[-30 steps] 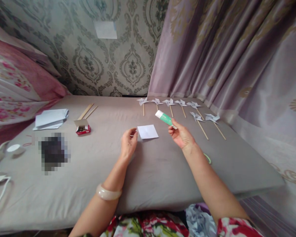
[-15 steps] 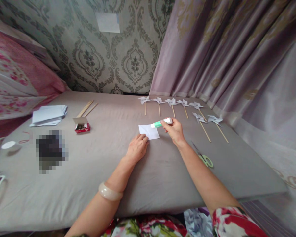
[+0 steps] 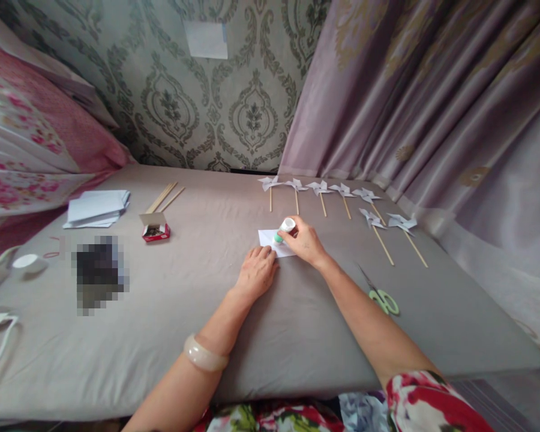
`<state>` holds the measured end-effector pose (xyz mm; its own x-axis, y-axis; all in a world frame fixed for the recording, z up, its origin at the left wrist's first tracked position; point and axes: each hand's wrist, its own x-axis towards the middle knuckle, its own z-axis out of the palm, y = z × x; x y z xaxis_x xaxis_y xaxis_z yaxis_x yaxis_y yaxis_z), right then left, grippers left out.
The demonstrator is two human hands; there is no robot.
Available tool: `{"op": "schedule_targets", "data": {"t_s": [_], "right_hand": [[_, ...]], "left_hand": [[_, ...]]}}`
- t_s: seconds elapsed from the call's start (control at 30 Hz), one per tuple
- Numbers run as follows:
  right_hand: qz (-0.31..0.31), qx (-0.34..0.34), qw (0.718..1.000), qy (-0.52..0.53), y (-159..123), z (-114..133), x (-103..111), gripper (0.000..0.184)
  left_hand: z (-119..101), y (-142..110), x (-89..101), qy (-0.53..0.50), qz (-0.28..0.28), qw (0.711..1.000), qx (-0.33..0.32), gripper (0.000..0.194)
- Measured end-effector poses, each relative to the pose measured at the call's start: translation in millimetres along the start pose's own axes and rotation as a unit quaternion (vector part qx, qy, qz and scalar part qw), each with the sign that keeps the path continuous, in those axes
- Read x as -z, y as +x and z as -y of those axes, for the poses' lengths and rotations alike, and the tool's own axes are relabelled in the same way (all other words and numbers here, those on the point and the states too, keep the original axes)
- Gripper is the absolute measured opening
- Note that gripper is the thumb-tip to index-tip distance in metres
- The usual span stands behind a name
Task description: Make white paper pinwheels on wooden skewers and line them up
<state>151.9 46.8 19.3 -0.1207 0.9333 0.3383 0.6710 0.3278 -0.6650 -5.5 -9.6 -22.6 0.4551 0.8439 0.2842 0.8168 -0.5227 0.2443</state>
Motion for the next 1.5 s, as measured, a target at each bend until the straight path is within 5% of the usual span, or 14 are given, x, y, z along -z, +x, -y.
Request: {"op": "schedule_targets", "data": {"t_s": [0.53,1.5], "right_hand": [[0.063,0.011,0.996,-0.056,5,5,2,0.019],[0.034,0.006,0.994,-0.107,9,7,-10,0.022]], "left_hand": [[2,1,-11.0,0.017,-0.002,1.000,0.010,0.038],[-4,2,-5.9,0.060,0.019,0.998,0.024,0.041]]}}
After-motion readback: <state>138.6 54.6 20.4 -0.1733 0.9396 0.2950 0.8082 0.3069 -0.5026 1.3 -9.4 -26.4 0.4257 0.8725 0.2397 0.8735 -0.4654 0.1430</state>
